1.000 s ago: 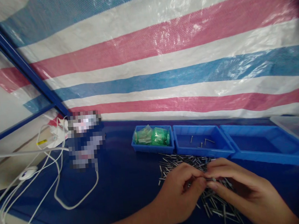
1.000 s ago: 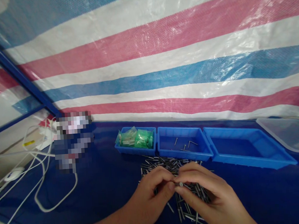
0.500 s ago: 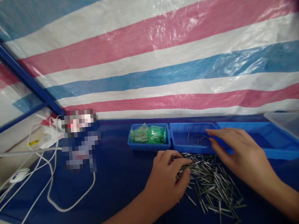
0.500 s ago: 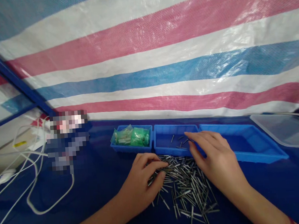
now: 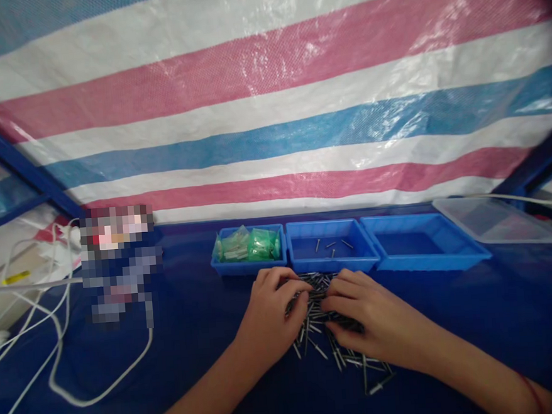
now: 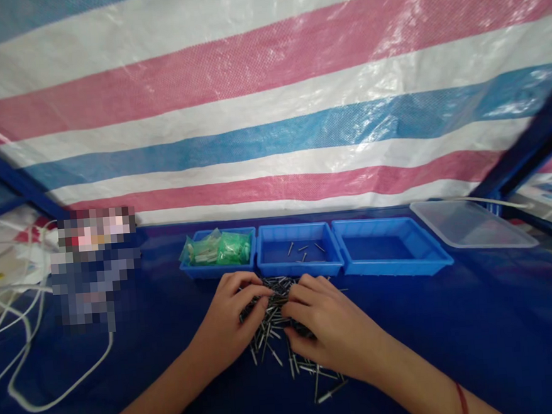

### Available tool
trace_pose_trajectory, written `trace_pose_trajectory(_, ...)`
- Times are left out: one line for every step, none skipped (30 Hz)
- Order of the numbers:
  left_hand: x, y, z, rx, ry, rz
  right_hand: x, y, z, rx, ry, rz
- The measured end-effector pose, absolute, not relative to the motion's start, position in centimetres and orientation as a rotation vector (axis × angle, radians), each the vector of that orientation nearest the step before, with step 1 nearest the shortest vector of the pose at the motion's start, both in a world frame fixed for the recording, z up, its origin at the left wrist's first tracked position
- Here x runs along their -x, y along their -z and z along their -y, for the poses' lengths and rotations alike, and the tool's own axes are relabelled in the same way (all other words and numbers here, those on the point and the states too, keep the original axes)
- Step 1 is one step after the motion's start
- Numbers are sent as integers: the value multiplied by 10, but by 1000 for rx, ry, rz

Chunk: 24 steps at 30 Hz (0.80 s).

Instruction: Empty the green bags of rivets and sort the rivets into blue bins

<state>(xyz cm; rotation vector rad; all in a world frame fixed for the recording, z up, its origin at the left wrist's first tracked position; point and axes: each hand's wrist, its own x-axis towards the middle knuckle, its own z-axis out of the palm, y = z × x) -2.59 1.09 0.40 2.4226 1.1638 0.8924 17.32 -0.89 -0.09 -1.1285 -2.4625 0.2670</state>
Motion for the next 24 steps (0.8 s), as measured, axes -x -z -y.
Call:
trace_pose_trajectory(26, -4, -10, -2425, -891, -1157, -171, 3, 9, 1143, -265, 2466)
trace_pose_trajectory(26, -4, -10, -2426, -890, -1151, -169, 5, 10, 1156, -259, 2467)
trace_pose_trajectory(25, -3, -9, -2425, -886, -1147, -168, 7, 10, 1169, -251, 2467)
trace_pose_trajectory(25, -3, -9, -2424, -877, -1145, -166, 8, 10, 1184, -236, 2463)
trace_pose_trajectory(25, -3, -8, -2422, -864, -1146, -165, 10, 11, 1198, -220, 2456)
trace_pose_trajectory(25, -3, -8, -2421, -848, -1148, -164, 11, 11, 1208, -203, 2449)
trace_pose_trajectory(25, -2, -7, -2420, -831, -1147, -164, 12, 12, 1212, -191, 2441)
trace_pose_trajectory(25, -2, -7, -2419, -814, -1148, -163, 13, 12, 1216, -185, 2432)
trace_pose_trajectory(25, -2, -7, -2419, -800, -1148, -163, 13, 13, 1220, -185, 2424)
trace_pose_trajectory(25, -2, -6, -2420, -790, -1146, -164, 14, 13, 1222, -188, 2417)
trace_pose_trajectory(24, -1, -6, -2423, -782, -1141, -164, 14, 13, 1224, -190, 2409)
trace_pose_trajectory(24, -1, -6, -2425, -776, -1139, -164, 15, 14, 1226, -190, 2401)
trace_pose_trajectory(24, -1, -6, -2429, -771, -1137, -164, 17, 13, 1223, -186, 2396)
trace_pose_trajectory(24, 0, -5, -2434, -765, -1135, -165, 18, 13, 1217, -177, 2395)
trace_pose_trajectory(24, 0, -5, -2441, -760, -1133, -165, 19, 13, 1205, -162, 2400)
trace_pose_trajectory(24, 1, -5, -2449, -754, -1133, -165, 21, 12, 1188, -139, 2410)
trace_pose_trajectory(23, 1, -5, -2459, -747, -1131, -165, 22, 12, 1168, -111, 2425)
trace_pose_trajectory(23, 1, -4, -2471, -742, -1127, -165, 23, 12, 1146, -79, 2440)
trace_pose_trajectory(23, 1, -4, -2484, -738, -1124, -165, 23, 12, 1127, -47, 2452)
trace_pose_trajectory(23, 1, -3, -2497, -736, -1124, -166, 22, 12, 1114, -22, 2459)
trace_pose_trajectory(23, 0, -3, -2510, -736, -1128, -166, 21, 12, 1103, -6, 2464)
trace_pose_trajectory(23, 0, -3, -2525, -735, -1134, -167, 19, 12, 1099, 0, 2465)
trace_pose_trajectory(23, 0, -2, -2538, -733, -1141, -168, 16, 12, 1100, 1, 2460)
trace_pose_trajectory(23, -1, -2, -2551, -729, -1145, -169, 13, 13, 1101, -4, 2451)
